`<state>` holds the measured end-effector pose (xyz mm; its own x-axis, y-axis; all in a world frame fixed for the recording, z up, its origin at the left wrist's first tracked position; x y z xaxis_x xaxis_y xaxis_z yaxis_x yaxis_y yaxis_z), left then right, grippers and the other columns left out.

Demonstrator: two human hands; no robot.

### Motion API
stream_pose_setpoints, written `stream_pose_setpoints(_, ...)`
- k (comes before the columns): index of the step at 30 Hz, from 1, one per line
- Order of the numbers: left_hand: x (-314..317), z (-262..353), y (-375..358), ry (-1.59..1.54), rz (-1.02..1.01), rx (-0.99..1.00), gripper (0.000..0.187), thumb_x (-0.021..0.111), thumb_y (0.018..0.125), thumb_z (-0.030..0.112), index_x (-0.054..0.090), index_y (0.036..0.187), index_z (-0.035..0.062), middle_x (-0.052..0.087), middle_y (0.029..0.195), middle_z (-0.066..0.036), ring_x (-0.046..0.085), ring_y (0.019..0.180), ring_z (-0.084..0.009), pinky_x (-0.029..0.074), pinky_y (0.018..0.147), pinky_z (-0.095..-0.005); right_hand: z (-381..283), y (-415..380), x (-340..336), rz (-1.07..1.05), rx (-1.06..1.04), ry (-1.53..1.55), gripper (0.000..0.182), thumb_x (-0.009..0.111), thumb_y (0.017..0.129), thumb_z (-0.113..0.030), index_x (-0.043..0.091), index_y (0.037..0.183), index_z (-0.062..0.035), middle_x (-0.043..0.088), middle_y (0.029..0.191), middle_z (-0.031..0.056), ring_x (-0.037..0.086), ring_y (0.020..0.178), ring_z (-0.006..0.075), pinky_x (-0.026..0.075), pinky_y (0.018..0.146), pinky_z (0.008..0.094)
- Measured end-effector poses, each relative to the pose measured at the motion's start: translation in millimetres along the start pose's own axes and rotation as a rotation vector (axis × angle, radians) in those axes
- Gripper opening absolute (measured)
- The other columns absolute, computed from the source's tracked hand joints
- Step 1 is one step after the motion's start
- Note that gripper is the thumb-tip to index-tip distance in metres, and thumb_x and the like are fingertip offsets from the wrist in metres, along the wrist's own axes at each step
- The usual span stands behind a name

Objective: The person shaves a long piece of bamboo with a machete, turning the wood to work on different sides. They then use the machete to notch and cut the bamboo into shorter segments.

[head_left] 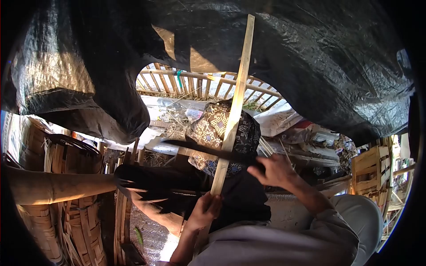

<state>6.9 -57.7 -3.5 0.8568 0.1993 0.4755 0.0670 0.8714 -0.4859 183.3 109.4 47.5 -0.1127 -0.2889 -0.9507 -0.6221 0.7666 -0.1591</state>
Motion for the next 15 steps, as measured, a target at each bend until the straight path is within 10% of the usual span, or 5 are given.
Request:
stream_pose_setpoints(3,-0.4,1.5,-2.4,0.033,0.015,0.014,0.014,0.043,0.096,0.015,0.05,0.094,0.0026,0.043,0.06,0.006,0.039,0.048,-0.0005,0.03,0.042,-0.0172,-10.9,0.0,-5.9,-0.267,-0.013,-0.196,0.066,0.046,0.077,-0.069,0.065,0.106,-0.0132,0.064,0.073,0.0199,0.066,0.071,0.0341,0.053,0.066,0.0447)
stream_pose_setpoints(10,-3.4,-6.8,-12.6,0.18,0.052,0.096,0.014,0.044,0.096,0.015,0.049,0.093,0.0029,0.042,0.059,0.005,0.038,0.048,-0.0009,0.03,0.042,-0.0172,36.1,46.5,-5.4,0.115,0.198,0.002,0.047,0.058,0.08,-0.051,0.067,0.089,-0.0055,0.062,0.075,0.0226,0.062,0.079,0.0365,0.05,0.071,0.0438)
stream_pose_setpoints(15,-11.2,-8.9,-12.8,0.005,0.015,-0.011,0.014,0.044,0.096,0.016,0.049,0.093,0.0034,0.04,0.06,0.005,0.037,0.048,-0.0009,0.029,0.042,-0.0174,7.3,24.0,-17.6,0.031,-0.21,-0.224,0.059,0.049,0.08,-0.063,0.068,0.084,-0.0073,0.06,0.061,0.0193,0.064,0.062,0.03,0.052,0.056,0.0404)
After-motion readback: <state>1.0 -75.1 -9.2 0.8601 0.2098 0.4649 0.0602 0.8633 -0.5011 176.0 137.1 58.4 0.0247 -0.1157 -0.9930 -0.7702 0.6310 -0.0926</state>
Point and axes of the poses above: each hand's wrist, its own y-axis towards the middle knuckle, its own x-axis out of the palm, z = x × y, the point moved 2 cm from there along y, towards the middle knuckle
